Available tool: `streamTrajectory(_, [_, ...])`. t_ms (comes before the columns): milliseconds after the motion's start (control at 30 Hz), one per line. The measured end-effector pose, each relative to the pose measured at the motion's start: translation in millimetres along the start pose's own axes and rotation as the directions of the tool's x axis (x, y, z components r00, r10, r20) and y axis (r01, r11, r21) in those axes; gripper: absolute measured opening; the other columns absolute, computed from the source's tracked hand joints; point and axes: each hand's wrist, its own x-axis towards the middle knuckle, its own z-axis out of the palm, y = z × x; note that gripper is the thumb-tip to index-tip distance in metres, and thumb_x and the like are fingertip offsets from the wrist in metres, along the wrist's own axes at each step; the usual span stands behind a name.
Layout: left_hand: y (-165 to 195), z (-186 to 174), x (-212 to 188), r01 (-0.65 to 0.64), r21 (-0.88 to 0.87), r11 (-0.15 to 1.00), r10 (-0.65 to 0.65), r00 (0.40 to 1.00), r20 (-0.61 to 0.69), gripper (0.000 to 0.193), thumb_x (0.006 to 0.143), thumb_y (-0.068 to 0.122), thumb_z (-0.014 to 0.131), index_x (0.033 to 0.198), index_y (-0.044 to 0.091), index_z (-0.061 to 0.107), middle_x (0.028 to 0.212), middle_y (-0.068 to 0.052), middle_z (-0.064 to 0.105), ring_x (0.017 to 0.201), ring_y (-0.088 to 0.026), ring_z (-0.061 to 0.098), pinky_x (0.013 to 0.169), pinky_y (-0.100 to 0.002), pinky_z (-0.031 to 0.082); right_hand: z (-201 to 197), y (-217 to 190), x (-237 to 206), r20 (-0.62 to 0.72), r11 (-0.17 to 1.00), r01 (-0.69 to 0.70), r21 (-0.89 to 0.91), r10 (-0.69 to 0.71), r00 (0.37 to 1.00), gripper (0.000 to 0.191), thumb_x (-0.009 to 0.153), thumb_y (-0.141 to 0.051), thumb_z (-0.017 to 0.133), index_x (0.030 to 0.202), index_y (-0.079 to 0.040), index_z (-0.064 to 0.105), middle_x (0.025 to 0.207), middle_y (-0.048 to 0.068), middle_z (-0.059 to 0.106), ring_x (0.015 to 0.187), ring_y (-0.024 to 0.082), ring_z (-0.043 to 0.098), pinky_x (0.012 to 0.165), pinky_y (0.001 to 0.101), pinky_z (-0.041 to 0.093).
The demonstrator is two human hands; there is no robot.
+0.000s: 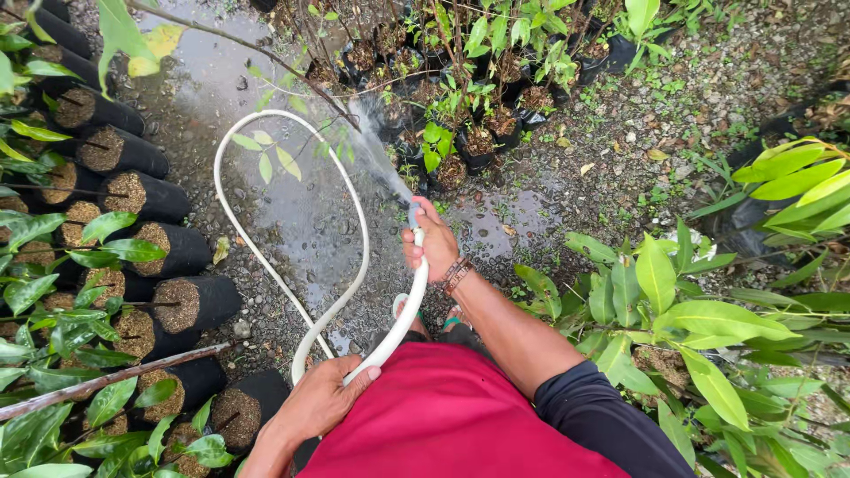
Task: The person holds a white hose and waters rows of potted seedlings in a nursery. They move along the rows, directing the spray onto the soil and leaves of the plants in black plastic bags.
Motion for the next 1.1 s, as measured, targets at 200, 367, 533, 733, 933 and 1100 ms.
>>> streamTrajectory(200, [-16.1, -13.3, 9.5, -0.041, -0.057, 0.998, 0.039, 0.999, -0.033, 0.046, 0.096, 0.05, 0.056, 0.095, 0.006, 0.073, 0.071, -0.018, 0.07, 0.069, -0.03, 0.065, 0.07, -0.043, 0.051, -4.6, 8.2, 19.5, -0.08, 0.999, 0.011, -0.047, -0.015, 0.997, 0.025, 0.109, -0.031, 0.04, 0.131, -0.035, 0.049, 0.073, 0.004, 0.051, 0.048, 0.013, 0.041, 0.039, 0.0303, 0.037])
streamTrajectory(367, [-23.1, -37.4, 25.6, -0.072, 0.01, 0.997, 0.073, 0.997, -0.04, 0.05, 0.096, 0.053, 0.057, 0.095, 0.007, 0.075, 0.078, -0.017, 0.069, 0.075, -0.033, 0.066, 0.071, -0.044, 0.05, -18.5, 8.0, 18.1, -0.368, 0.998, 0.044, -0.047, -0.058, 0.928, 0.024, 0.108, -0.031, 0.04, 0.13, -0.038, 0.048, 0.071, 0.004, 0.051, 0.048, 0.012, 0.042, 0.041, 0.0285, 0.037])
streamTrajectory(533, [-27.5, -65.3, 41.6, -0.137, 0.039, 0.99, 0.136, 0.99, 0.027, 0.048, 0.095, 0.053, 0.059, 0.095, 0.007, 0.075, 0.074, -0.018, 0.069, 0.071, -0.035, 0.067, 0.069, -0.045, 0.05, -7.1, -3.6, 18.3, -0.325, 0.991, 0.113, -0.07, -0.13, 0.937, 0.024, 0.108, -0.03, 0.042, 0.13, -0.035, 0.05, 0.071, 0.004, 0.052, 0.048, 0.012, 0.042, 0.04, 0.0283, 0.036])
streamTrajectory(733, [-27.9, -86.2, 50.5, -0.255, 0.011, 0.967, 0.255, 0.966, 0.046, 0.044, 0.092, 0.05, 0.063, 0.097, 0.008, 0.075, 0.072, -0.018, 0.07, 0.068, -0.034, 0.068, 0.067, -0.045, 0.05, 4.8, -9.7, 33.3, -0.347, 0.983, 0.167, -0.072, -0.182, 0.92, 0.028, 0.107, -0.029, 0.042, 0.132, -0.038, 0.051, 0.072, 0.005, 0.053, 0.047, 0.012, 0.042, 0.039, 0.0279, 0.035])
streamTrajectory(933, [-25.3, -98.2, 59.9, -0.323, 0.068, 0.944, 0.325, 0.946, -0.009, 0.044, 0.091, 0.05, 0.065, 0.103, 0.009, 0.075, 0.071, -0.018, 0.066, 0.065, -0.035, 0.064, 0.064, -0.046, 0.049, -3.3, -17.8, 29.2, -0.431, 0.971, 0.236, -0.047, -0.233, 0.872, 0.03, 0.106, -0.027, 0.038, 0.132, -0.036, 0.049, 0.072, 0.005, 0.052, 0.046, 0.012, 0.041, 0.039, 0.0288, 0.036])
streamTrajectory(1100, [-12.7, -83.4, 74.9, -0.6, 0.203, 0.774, 0.627, 0.77, -0.118, 0.044, 0.097, 0.045, 0.063, 0.082, 0.003, 0.065, 0.073, -0.019, 0.062, 0.065, -0.038, 0.06, 0.062, -0.048, 0.045, -23.4, -35.8, 41.5, -0.424, 0.962, 0.239, -0.133, -0.273, 0.863, 0.019, 0.113, -0.026, 0.044, 0.13, -0.03, 0.052, 0.077, 0.006, 0.055, 0.05, 0.014, 0.045, 0.041, 0.0292, 0.037])
